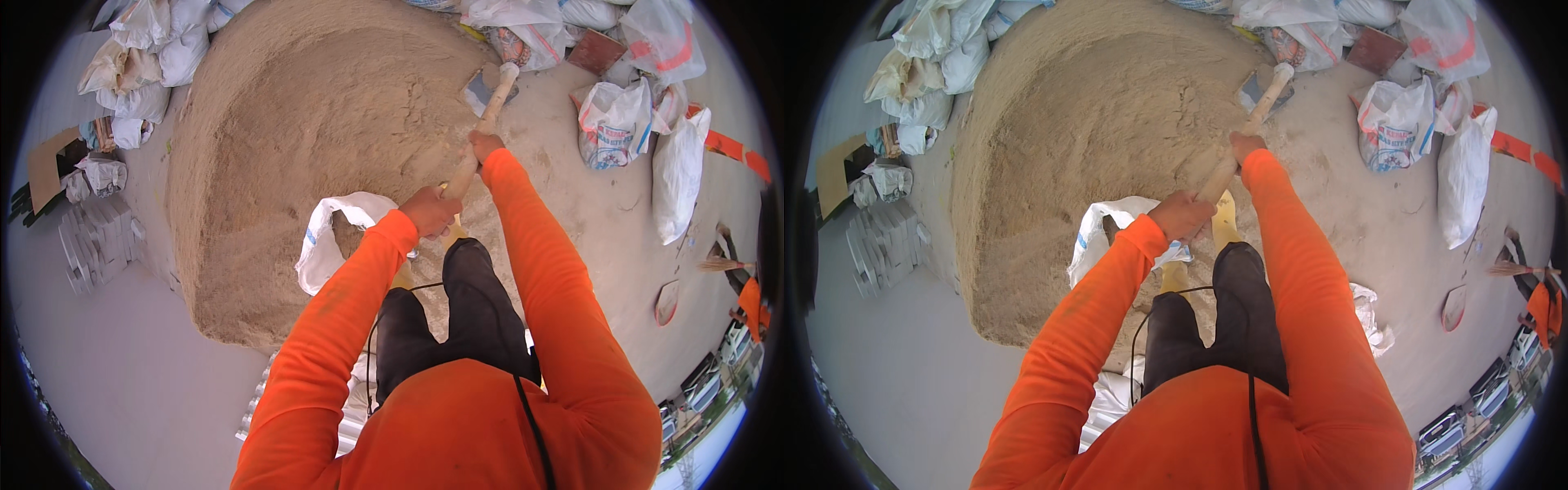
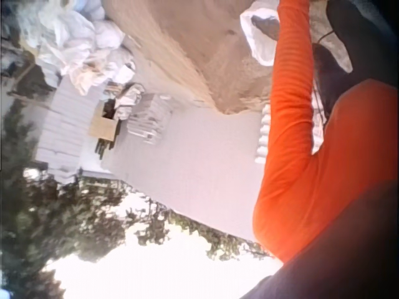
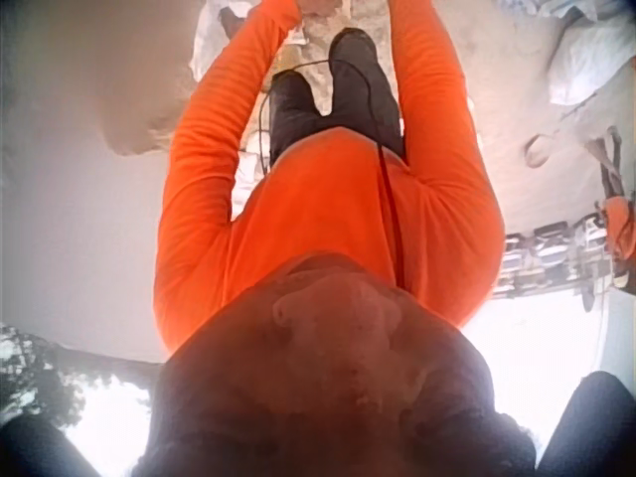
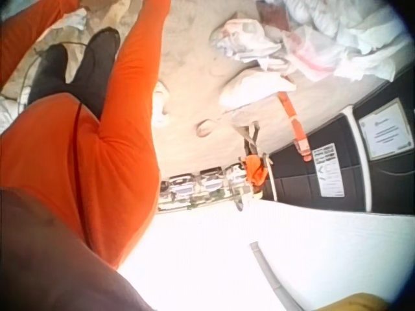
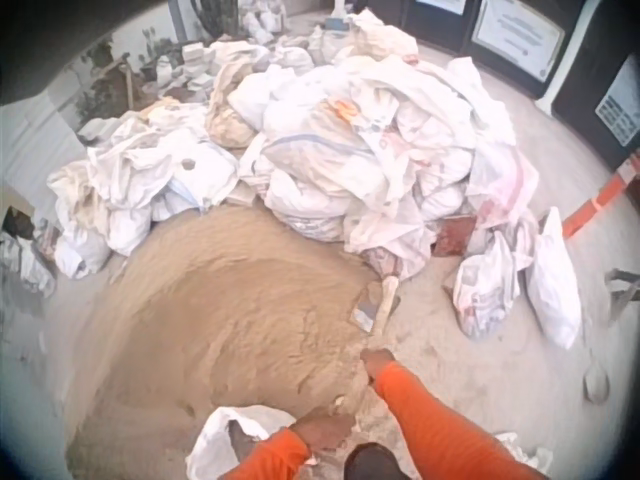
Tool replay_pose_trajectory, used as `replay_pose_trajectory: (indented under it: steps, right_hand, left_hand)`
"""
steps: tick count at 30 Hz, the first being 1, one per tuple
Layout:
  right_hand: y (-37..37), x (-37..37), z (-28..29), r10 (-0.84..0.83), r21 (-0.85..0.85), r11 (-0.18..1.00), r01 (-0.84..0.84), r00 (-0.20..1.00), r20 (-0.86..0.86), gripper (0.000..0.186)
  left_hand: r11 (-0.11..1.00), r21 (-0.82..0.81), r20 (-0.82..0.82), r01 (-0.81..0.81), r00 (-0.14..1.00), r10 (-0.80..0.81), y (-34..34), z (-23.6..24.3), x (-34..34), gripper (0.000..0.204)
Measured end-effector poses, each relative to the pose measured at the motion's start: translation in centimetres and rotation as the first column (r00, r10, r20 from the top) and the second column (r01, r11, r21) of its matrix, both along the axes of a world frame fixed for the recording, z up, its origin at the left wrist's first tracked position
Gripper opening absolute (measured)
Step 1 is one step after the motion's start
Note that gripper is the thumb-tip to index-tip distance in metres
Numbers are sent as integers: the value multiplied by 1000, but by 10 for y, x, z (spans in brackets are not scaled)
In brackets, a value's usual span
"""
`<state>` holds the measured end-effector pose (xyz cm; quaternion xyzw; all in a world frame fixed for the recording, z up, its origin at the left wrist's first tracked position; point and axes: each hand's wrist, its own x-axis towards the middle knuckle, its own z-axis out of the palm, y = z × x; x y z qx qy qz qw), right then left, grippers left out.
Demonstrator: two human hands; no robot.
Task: The person scoops sand from a large pile using a shovel and fills white sacks. The person repeatedly positions the sack, shovels sand into it, and moves the filled sack aside.
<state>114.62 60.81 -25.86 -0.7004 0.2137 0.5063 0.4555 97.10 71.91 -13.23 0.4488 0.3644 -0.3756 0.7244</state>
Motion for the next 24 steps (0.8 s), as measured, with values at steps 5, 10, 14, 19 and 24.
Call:
replay_pose_trajectory:
  steps: [5, 10, 14, 19, 24]
  right_hand:
    - [53, -106, -2, 100, 157, 986, -53, 945, -312, 41]
    - [73, -160, 24, -59, 126, 984, 127, 896, -441, 39]
    - [43, -135, 16, -145, 155, 959, 239, 878, -455, 40]
    - [38, -129, 33, -221, 198, 916, 349, 851, -476, 34]
    - [61, -109, 66, -249, 154, 939, 307, 917, -311, 20]
  left_hand:
    - [975, 221, -84, -13, 996, 32, 33, 53, -91, 32]
    - [969, 243, -195, -48, 976, 97, 40, 95, -119, 38]
    - [968, 240, -99, -76, 990, 103, 13, 129, -84, 41]
    - [977, 212, -12, -36, 999, 39, 26, 223, -128, 28]
    - [963, 263, -54, 51, 998, -38, 41, 343, -207, 30]
